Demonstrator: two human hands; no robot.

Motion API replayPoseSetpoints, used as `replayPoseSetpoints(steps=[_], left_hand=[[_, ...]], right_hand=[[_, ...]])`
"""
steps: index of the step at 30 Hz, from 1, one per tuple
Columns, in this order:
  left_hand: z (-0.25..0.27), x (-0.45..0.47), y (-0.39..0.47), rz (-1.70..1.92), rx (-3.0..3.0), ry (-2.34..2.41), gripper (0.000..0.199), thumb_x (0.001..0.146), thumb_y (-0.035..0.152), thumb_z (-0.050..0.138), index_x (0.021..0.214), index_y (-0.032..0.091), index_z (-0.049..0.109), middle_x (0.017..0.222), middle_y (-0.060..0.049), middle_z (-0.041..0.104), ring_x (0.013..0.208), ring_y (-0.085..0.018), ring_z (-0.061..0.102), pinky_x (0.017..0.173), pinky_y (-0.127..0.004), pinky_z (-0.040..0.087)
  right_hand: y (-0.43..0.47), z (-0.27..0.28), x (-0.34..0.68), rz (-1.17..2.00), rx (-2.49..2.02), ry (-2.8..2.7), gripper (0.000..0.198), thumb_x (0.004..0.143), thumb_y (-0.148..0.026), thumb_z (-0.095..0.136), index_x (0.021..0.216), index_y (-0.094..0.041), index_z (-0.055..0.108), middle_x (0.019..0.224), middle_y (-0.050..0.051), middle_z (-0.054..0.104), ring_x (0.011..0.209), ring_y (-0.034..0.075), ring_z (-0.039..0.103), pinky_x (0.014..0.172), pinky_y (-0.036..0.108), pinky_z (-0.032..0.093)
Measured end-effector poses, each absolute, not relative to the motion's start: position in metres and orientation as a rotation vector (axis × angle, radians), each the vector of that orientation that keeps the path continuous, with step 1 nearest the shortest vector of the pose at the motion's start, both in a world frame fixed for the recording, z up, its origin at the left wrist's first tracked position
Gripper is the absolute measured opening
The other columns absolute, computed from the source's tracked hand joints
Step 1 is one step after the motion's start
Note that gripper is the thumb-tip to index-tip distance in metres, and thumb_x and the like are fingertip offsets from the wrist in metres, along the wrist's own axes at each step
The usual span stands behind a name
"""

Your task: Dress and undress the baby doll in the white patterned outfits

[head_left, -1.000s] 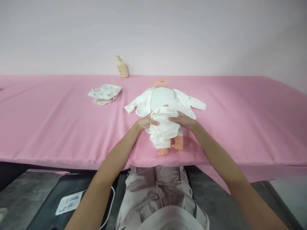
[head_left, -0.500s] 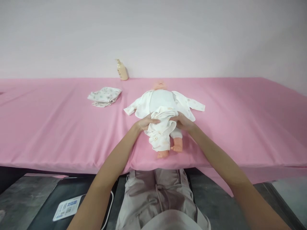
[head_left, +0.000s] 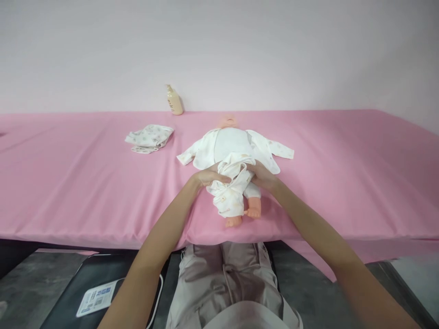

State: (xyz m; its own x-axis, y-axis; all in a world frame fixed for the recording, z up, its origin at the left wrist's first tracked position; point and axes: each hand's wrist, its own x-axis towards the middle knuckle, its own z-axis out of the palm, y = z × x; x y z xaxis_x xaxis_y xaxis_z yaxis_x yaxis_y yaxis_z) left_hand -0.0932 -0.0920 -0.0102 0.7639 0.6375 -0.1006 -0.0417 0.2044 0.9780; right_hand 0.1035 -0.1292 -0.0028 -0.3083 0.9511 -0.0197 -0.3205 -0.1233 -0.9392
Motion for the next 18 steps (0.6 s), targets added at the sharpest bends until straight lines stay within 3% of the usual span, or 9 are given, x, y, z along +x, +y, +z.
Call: replayPoseSetpoints(steps=[3,8,12,18], left_hand=[[-0.0116,-0.0926,-0.0902,0.525,1.261,0.522,0.053,0.054,0.019,0.083,0.102,0.01,0.063,0.079,-0.007,0.071,0.068,-0.017,0.067,0.063,-0.024,0.052],[-0.0143,-0.0897,-0.0875,0.552,1.133,0.477,0.038,0.053,0.022,0.084,0.084,0.01,0.064,0.066,-0.005,0.068,0.057,-0.014,0.064,0.057,-0.021,0.051],[-0.0157,-0.0895,-0.088,0.577,1.103,0.468,0.029,0.058,0.025,0.082,0.063,0.011,0.057,0.048,0.002,0.056,0.042,-0.007,0.053,0.045,-0.016,0.044],[-0.0179,-0.0923,-0.0909,0.572,1.148,0.432,0.044,0.05,0.021,0.085,0.086,0.009,0.064,0.076,-0.008,0.071,0.071,-0.021,0.067,0.07,-0.03,0.052]], right_hand=[[-0.1302,-0.0029,0.1079,1.724,-0.702,-1.212,0.03,0.06,-0.042,0.078,0.068,-0.018,0.062,0.067,0.001,0.065,0.075,0.02,0.063,0.078,0.032,0.051],[-0.1302,-0.0038,0.1132,1.845,-0.615,-1.218,0.044,0.061,-0.042,0.077,0.094,-0.016,0.066,0.09,0.006,0.071,0.094,0.025,0.064,0.091,0.039,0.048],[-0.1272,-0.0057,0.1141,1.845,-0.564,-1.264,0.053,0.052,-0.034,0.083,0.098,-0.016,0.064,0.097,0.007,0.071,0.102,0.028,0.062,0.092,0.041,0.047],[-0.1269,-0.0042,0.1127,1.829,-0.603,-1.324,0.053,0.054,-0.017,0.08,0.104,-0.016,0.061,0.102,0.008,0.069,0.101,0.026,0.062,0.092,0.041,0.047]])
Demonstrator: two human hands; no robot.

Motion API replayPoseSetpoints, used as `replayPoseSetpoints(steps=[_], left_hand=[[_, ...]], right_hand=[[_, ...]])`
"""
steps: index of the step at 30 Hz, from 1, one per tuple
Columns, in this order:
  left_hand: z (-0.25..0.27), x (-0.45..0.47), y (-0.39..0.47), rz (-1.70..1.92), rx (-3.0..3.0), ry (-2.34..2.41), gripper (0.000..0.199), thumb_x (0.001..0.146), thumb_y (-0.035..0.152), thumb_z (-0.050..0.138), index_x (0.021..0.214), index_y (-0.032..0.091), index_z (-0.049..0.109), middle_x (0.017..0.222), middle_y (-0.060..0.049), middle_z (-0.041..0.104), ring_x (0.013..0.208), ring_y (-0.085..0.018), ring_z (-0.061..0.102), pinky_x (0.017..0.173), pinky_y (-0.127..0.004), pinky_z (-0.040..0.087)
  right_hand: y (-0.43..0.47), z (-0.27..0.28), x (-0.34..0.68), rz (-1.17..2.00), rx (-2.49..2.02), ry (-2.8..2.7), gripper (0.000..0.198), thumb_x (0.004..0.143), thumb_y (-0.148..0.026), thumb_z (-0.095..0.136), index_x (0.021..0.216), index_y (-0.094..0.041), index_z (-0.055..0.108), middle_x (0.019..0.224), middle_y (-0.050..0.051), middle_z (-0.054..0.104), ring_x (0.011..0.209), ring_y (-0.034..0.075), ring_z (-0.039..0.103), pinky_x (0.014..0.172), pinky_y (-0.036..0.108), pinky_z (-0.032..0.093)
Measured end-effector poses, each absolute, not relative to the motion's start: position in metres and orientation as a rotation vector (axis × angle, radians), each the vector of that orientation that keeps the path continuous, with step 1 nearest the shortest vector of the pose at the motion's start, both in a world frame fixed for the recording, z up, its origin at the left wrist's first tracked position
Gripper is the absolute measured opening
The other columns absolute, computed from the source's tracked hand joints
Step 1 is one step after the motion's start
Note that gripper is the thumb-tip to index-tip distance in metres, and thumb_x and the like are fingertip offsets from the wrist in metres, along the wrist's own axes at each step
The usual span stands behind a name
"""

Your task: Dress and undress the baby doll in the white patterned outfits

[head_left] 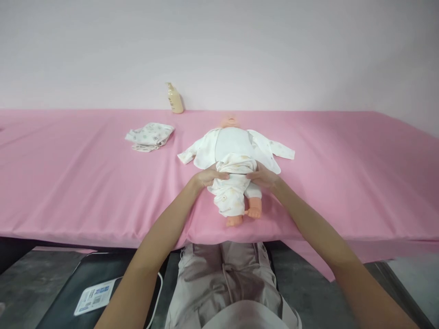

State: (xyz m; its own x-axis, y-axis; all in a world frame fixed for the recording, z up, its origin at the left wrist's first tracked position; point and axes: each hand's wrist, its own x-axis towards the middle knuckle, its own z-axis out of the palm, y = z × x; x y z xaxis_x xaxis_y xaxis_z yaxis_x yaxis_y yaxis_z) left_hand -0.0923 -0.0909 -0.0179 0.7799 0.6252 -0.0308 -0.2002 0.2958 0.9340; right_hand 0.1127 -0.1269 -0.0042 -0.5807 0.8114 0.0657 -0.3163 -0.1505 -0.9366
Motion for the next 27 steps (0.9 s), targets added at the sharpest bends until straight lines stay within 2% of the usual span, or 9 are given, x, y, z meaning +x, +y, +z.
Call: replayPoseSetpoints(steps=[3,7,10,13,16,18,22,24,27], left_hand=[[-0.017,-0.092,-0.093,0.614,1.178,0.443,0.039,0.049,0.014,0.083,0.083,0.01,0.063,0.074,-0.005,0.069,0.072,-0.019,0.066,0.072,-0.029,0.052],[-0.016,-0.09,-0.095,0.671,1.197,0.434,0.04,0.05,0.007,0.08,0.085,0.011,0.062,0.076,-0.002,0.066,0.073,-0.015,0.064,0.072,-0.027,0.052],[-0.018,-0.091,-0.093,0.639,1.212,0.393,0.043,0.05,0.007,0.08,0.089,0.012,0.062,0.071,0.0,0.063,0.067,-0.012,0.061,0.066,-0.022,0.05],[-0.02,-0.092,-0.09,0.618,1.244,0.36,0.042,0.051,0.01,0.081,0.088,0.012,0.062,0.068,0.001,0.061,0.065,-0.011,0.061,0.067,-0.023,0.05],[-0.019,-0.092,-0.09,0.58,1.26,0.354,0.045,0.047,0.015,0.083,0.088,0.012,0.064,0.062,0.001,0.059,0.066,-0.016,0.063,0.067,-0.027,0.051],[-0.017,-0.09,-0.091,0.565,1.235,0.338,0.059,0.046,0.017,0.084,0.101,0.013,0.063,0.064,0.0,0.062,0.069,-0.019,0.065,0.069,-0.03,0.052],[-0.012,-0.086,-0.096,0.596,1.168,0.303,0.087,0.051,0.014,0.082,0.13,0.022,0.048,0.1,-0.009,0.069,0.089,-0.024,0.067,0.079,-0.034,0.052],[-0.013,-0.085,-0.097,0.623,1.141,0.335,0.08,0.053,0.015,0.082,0.127,0.019,0.051,0.099,-0.01,0.069,0.084,-0.022,0.067,0.075,-0.032,0.053],[-0.017,-0.086,-0.096,0.669,1.09,0.408,0.053,0.054,0.018,0.083,0.102,0.01,0.063,0.075,-0.007,0.069,0.064,-0.016,0.064,0.063,-0.025,0.051]], right_hand=[[-0.126,-0.006,0.113,1.797,-0.619,-1.322,0.041,0.058,-0.013,0.076,0.097,-0.017,0.064,0.095,0.005,0.07,0.097,0.023,0.063,0.093,0.04,0.046],[-0.122,-0.011,0.115,1.75,-0.601,-1.34,0.013,0.058,-0.009,0.068,0.068,-0.015,0.063,0.078,0.004,0.068,0.086,0.021,0.063,0.09,0.037,0.047],[-0.12,-0.01,0.115,1.799,-0.563,-1.267,0.016,0.05,-0.004,0.057,0.062,-0.015,0.06,0.058,0.0,0.059,0.071,0.018,0.06,0.081,0.033,0.05],[-0.12,-0.007,0.114,1.871,-0.557,-1.186,0.015,0.045,-0.01,0.049,0.056,-0.015,0.056,0.045,0.0,0.047,0.06,0.018,0.056,0.075,0.034,0.051],[-0.119,-0.005,0.114,1.945,-0.541,-1.113,0.011,0.05,-0.018,0.046,0.058,-0.018,0.053,0.04,-0.001,0.039,0.044,0.015,0.044,0.069,0.039,0.053],[-0.119,-0.006,0.113,1.976,-0.506,-1.082,0.013,0.053,-0.021,0.045,0.062,-0.018,0.053,0.038,-0.004,0.034,0.037,0.012,0.032,0.065,0.04,0.053],[-0.12,-0.006,0.109,1.973,-0.493,-1.125,0.017,0.055,-0.023,0.045,0.068,-0.018,0.054,0.037,-0.007,0.025,0.035,0.01,0.02,0.061,0.04,0.051],[-0.122,-0.005,0.105,1.904,-0.526,-1.173,0.018,0.057,-0.024,0.045,0.07,-0.017,0.055,0.038,-0.008,0.025,0.035,0.01,0.021,0.062,0.04,0.051],[-0.119,-0.002,0.107,1.639,-0.665,-1.268,0.026,0.071,-0.034,0.04,0.082,-0.017,0.057,0.047,-0.002,0.043,0.045,0.016,0.043,0.067,0.041,0.051]])
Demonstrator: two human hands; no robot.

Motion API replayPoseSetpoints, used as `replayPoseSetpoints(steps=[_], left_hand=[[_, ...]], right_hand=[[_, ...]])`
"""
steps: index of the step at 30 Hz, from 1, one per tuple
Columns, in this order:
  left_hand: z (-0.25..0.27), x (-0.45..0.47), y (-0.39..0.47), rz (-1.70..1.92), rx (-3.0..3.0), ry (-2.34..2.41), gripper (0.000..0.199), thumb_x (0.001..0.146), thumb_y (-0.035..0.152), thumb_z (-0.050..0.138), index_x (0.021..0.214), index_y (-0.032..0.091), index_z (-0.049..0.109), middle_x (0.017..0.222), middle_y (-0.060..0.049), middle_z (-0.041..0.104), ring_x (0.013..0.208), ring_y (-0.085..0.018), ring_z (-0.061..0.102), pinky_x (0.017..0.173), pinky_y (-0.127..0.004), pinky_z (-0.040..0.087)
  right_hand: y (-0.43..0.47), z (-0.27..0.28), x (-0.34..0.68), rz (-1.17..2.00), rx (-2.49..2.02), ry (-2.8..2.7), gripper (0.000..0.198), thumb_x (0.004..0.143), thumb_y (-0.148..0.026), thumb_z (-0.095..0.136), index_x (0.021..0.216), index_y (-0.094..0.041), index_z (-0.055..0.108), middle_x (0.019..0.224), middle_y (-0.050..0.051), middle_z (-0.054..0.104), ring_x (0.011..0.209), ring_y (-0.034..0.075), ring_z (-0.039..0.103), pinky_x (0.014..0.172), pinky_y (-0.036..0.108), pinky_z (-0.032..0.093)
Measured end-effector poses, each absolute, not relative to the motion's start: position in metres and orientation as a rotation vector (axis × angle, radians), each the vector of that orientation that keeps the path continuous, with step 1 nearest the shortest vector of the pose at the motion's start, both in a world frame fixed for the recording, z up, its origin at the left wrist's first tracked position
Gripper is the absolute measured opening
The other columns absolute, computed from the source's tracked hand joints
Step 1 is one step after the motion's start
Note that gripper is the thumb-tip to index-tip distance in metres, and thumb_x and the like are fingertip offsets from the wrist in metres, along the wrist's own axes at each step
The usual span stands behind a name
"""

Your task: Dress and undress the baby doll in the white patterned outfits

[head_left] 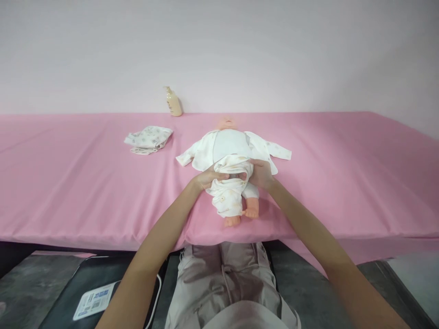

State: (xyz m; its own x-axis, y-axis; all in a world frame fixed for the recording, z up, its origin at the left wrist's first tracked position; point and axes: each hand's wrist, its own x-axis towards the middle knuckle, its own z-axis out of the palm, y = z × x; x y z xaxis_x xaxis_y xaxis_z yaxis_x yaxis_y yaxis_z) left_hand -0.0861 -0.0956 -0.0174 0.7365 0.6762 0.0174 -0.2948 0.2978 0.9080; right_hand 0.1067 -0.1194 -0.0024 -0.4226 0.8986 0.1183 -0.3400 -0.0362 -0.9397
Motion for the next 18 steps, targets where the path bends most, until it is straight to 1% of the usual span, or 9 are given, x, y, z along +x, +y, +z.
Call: replayPoseSetpoints(steps=[2,4,7,8,10,12,13,15,18], left_hand=[[-0.02,-0.087,-0.094,0.667,1.061,0.425,0.035,0.054,0.019,0.083,0.081,0.009,0.064,0.057,-0.001,0.061,0.051,-0.011,0.057,0.053,-0.021,0.048],[-0.02,-0.088,-0.093,0.646,1.045,0.412,0.029,0.054,0.021,0.084,0.065,0.01,0.06,0.046,0.003,0.05,0.043,-0.007,0.047,0.046,-0.018,0.042],[-0.019,-0.088,-0.093,0.631,1.023,0.382,0.036,0.054,0.024,0.084,0.053,0.011,0.051,0.043,0.005,0.042,0.041,-0.004,0.041,0.042,-0.017,0.036],[-0.018,-0.087,-0.093,0.63,1.016,0.376,0.039,0.053,0.025,0.085,0.051,0.012,0.048,0.043,0.005,0.041,0.041,-0.004,0.039,0.042,-0.017,0.035],[-0.016,-0.086,-0.093,0.634,1.006,0.38,0.044,0.052,0.028,0.086,0.048,0.012,0.045,0.043,0.006,0.038,0.041,-0.004,0.038,0.042,-0.017,0.035],[-0.015,-0.086,-0.094,0.626,1.005,0.39,0.046,0.051,0.032,0.086,0.047,0.013,0.044,0.043,0.006,0.035,0.041,-0.004,0.037,0.042,-0.018,0.037],[-0.014,-0.086,-0.094,0.622,1.008,0.388,0.047,0.052,0.034,0.085,0.047,0.013,0.043,0.043,0.006,0.034,0.04,-0.004,0.037,0.042,-0.019,0.038],[-0.015,-0.086,-0.093,0.606,1.026,0.366,0.05,0.054,0.037,0.084,0.046,0.014,0.041,0.042,0.007,0.031,0.04,-0.004,0.037,0.042,-0.018,0.038],[-0.016,-0.088,-0.091,0.612,1.067,0.345,0.048,0.059,0.039,0.08,0.047,0.014,0.042,0.043,0.006,0.032,0.04,-0.005,0.039,0.043,-0.019,0.037]], right_hand=[[-0.114,-0.005,0.116,1.299,-0.812,-1.341,0.036,0.08,-0.039,0.034,0.095,-0.016,0.057,0.064,0.004,0.057,0.062,0.021,0.056,0.073,0.042,0.05],[-0.106,-0.012,0.13,0.834,-0.971,-1.504,0.037,0.081,-0.035,0.037,0.106,-0.015,0.055,0.082,0.008,0.062,0.08,0.024,0.059,0.084,0.044,0.047],[-0.097,-0.027,0.152,0.168,-1.123,-1.958,0.041,0.078,-0.024,0.045,0.116,-0.013,0.055,0.107,0.016,0.06,0.102,0.028,0.055,0.093,0.048,0.043],[-0.096,-0.031,0.156,0.008,-1.134,-2.105,0.043,0.078,-0.022,0.046,0.118,-0.013,0.055,0.115,0.018,0.057,0.107,0.03,0.053,0.093,0.049,0.042],[-0.095,-0.037,0.16,-0.209,-1.095,-2.285,0.043,0.081,-0.02,0.045,0.122,-0.012,0.053,0.126,0.022,0.051,0.116,0.032,0.048,0.095,0.051,0.041],[-0.097,-0.041,0.159,-0.302,-0.987,-2.351,0.041,0.083,-0.024,0.047,0.122,-0.01,0.053,0.132,0.023,0.047,0.123,0.033,0.043,0.098,0.052,0.039],[-0.098,-0.042,0.158,-0.293,-0.923,-2.363,0.039,0.083,-0.027,0.049,0.119,-0.01,0.055,0.132,0.023,0.047,0.124,0.033,0.043,0.1,0.052,0.039],[-0.102,-0.043,0.156,-0.172,-0.835,-2.346,0.035,0.082,-0.033,0.054,0.11,-0.013,0.059,0.129,0.021,0.051,0.122,0.032,0.047,0.1,0.049,0.041],[-0.106,-0.046,0.153,0.106,-0.906,-2.099,0.028,0.08,-0.037,0.057,0.1,-0.018,0.061,0.12,0.017,0.058,0.116,0.028,0.053,0.098,0.043,0.045]])
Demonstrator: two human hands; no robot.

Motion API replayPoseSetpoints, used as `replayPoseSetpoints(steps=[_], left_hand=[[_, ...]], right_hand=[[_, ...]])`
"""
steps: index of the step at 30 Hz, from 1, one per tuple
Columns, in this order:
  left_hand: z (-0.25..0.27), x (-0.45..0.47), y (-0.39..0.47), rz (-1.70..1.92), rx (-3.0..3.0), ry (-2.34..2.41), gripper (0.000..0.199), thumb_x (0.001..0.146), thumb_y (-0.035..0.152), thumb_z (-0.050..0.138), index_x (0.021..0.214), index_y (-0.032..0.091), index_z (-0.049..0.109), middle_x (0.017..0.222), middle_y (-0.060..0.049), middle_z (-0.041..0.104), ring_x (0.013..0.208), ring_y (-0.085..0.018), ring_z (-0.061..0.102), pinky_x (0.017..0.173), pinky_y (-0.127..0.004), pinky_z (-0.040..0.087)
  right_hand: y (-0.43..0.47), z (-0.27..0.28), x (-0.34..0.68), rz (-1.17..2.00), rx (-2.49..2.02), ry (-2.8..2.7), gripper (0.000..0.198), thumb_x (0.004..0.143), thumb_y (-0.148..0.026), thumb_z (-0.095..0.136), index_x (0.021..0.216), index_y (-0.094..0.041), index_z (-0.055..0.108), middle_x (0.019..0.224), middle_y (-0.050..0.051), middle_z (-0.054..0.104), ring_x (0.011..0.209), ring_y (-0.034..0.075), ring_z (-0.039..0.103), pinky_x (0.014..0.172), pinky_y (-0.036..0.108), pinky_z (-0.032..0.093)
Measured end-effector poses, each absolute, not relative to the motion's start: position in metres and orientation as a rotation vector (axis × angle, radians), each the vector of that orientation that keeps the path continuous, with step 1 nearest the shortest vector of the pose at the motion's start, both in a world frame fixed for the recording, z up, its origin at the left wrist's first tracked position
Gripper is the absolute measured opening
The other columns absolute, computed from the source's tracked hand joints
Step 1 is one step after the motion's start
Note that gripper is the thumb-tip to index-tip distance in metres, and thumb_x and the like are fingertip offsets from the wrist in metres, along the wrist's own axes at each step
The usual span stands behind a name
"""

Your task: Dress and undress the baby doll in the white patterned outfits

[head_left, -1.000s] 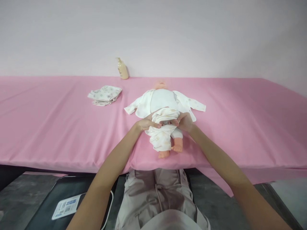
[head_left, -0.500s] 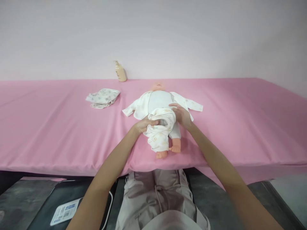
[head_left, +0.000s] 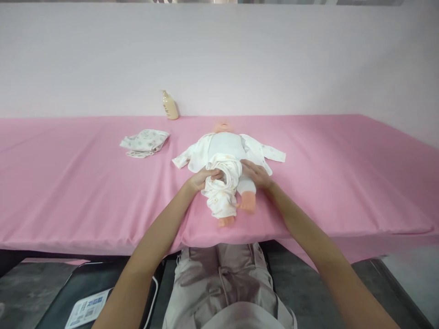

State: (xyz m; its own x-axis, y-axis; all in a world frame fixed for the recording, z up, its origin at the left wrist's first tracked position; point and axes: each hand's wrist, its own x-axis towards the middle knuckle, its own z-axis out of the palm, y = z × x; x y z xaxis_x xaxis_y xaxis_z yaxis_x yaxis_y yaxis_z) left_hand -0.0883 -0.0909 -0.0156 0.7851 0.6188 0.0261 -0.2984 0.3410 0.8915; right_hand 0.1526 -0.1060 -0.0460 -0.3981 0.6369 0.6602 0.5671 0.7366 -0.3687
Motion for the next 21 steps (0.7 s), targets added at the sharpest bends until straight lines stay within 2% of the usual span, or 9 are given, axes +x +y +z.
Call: replayPoseSetpoints(steps=[3,6,9,13,16,19,21], left_hand=[[-0.007,-0.091,-0.092,0.609,1.219,0.421,0.039,0.062,0.04,0.077,0.052,0.014,0.05,0.047,0.004,0.042,0.045,-0.009,0.046,0.047,-0.023,0.039],[0.018,-0.09,-0.105,0.557,1.635,0.519,0.019,0.063,0.026,0.075,0.074,0.015,0.065,0.068,-0.001,0.061,0.063,-0.014,0.057,0.061,-0.026,0.045],[0.05,-0.086,-0.136,0.437,2.26,0.484,0.036,0.065,0.009,0.064,0.098,0.023,0.069,0.088,-0.002,0.068,0.086,-0.019,0.06,0.082,-0.031,0.043],[0.08,-0.083,-0.178,0.547,2.885,0.616,0.054,0.066,-0.001,0.046,0.107,0.028,0.066,0.077,-0.001,0.066,0.083,-0.019,0.058,0.086,-0.035,0.038],[0.092,-0.088,-0.182,0.64,2.933,0.64,0.049,0.069,0.003,0.049,0.109,0.027,0.065,0.087,-0.002,0.067,0.089,-0.02,0.058,0.084,-0.034,0.039],[0.095,-0.094,-0.161,0.719,2.682,0.608,0.038,0.072,0.014,0.059,0.107,0.026,0.065,0.099,-0.004,0.065,0.094,-0.02,0.057,0.083,-0.032,0.042],[0.089,-0.095,-0.143,0.765,2.429,0.518,0.038,0.071,0.019,0.063,0.108,0.024,0.064,0.103,-0.004,0.064,0.094,-0.02,0.058,0.082,-0.03,0.044]], right_hand=[[-0.107,-0.045,0.145,0.25,-1.085,-1.668,0.031,0.072,-0.039,0.065,0.095,-0.018,0.058,0.106,0.015,0.063,0.11,0.029,0.056,0.095,0.042,0.045],[-0.107,-0.039,0.132,0.261,-1.19,-1.399,0.029,0.072,-0.041,0.065,0.089,-0.019,0.056,0.088,0.011,0.066,0.098,0.028,0.06,0.085,0.042,0.05],[-0.107,-0.034,0.125,0.122,-1.173,-1.5,0.03,0.075,-0.037,0.061,0.099,-0.021,0.058,0.101,0.01,0.066,0.101,0.028,0.06,0.087,0.042,0.05],[-0.105,-0.038,0.128,-0.067,-1.074,-1.77,0.038,0.079,-0.035,0.057,0.114,-0.02,0.057,0.114,0.012,0.064,0.105,0.028,0.06,0.09,0.041,0.049],[-0.102,-0.044,0.135,-0.075,-1.04,-1.842,0.037,0.081,-0.038,0.058,0.113,-0.02,0.06,0.113,0.013,0.064,0.106,0.028,0.06,0.092,0.04,0.049],[-0.099,-0.048,0.139,-0.04,-1.044,-1.882,0.033,0.082,-0.041,0.057,0.108,-0.022,0.063,0.111,0.012,0.064,0.106,0.027,0.06,0.093,0.039,0.049],[-0.098,-0.049,0.141,-0.041,-1.062,-1.899,0.031,0.084,-0.041,0.054,0.106,-0.022,0.064,0.111,0.011,0.065,0.106,0.026,0.06,0.093,0.039,0.05]])
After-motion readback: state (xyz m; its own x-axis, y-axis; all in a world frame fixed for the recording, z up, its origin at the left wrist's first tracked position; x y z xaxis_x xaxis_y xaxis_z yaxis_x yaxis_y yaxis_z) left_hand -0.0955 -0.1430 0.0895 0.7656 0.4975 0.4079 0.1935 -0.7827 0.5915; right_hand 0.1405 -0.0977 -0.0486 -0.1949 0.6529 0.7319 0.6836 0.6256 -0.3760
